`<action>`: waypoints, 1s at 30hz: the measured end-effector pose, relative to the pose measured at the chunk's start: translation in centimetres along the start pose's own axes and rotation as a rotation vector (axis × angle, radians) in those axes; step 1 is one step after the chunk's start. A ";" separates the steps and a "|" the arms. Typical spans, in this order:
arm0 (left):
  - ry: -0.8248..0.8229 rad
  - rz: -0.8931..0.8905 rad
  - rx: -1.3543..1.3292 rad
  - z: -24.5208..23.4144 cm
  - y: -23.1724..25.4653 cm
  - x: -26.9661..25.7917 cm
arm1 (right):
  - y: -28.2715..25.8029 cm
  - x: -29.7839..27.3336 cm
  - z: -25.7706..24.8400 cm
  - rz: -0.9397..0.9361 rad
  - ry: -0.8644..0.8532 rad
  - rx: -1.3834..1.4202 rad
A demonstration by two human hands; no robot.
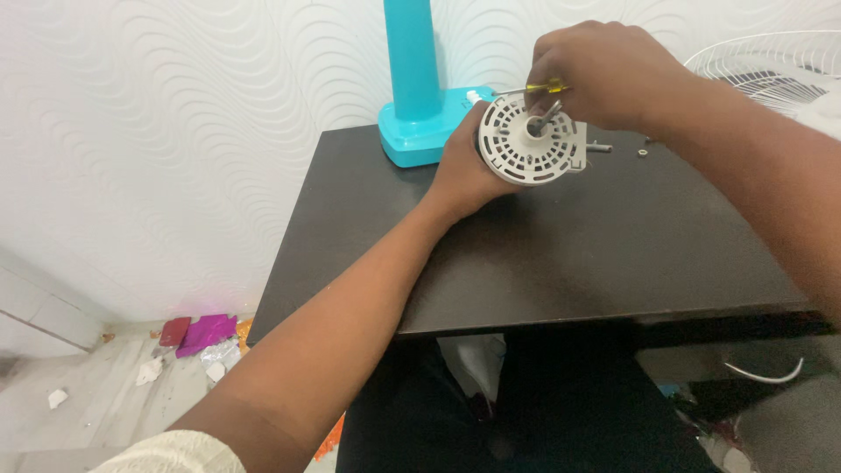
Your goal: The person disassembles an electric fan motor by hand and with a screwdriver, removing screws and separating the motor housing. The person then places the motor into a white plastic housing component.
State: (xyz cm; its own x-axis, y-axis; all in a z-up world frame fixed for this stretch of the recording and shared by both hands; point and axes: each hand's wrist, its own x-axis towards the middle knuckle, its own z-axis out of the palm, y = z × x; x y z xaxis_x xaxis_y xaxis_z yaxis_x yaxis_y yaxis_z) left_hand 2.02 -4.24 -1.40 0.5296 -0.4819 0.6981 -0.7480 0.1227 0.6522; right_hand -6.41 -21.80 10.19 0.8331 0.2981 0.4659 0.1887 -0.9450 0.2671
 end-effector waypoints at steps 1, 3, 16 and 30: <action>0.001 0.004 0.008 0.0 0.0 0.0 | 0.2 0.2 -0.2 0.020 -0.030 0.040; 0.001 0.014 0.025 0.0 -0.1 0.0 | 0.2 0.3 -0.3 0.043 -0.052 0.087; 0.019 0.014 0.019 -0.1 -0.1 0.0 | 1.6 -0.5 0.3 0.112 -0.050 0.363; 0.067 0.009 0.104 0.0 0.9 -0.2 | 2.2 -4.0 -1.3 0.374 -0.047 0.660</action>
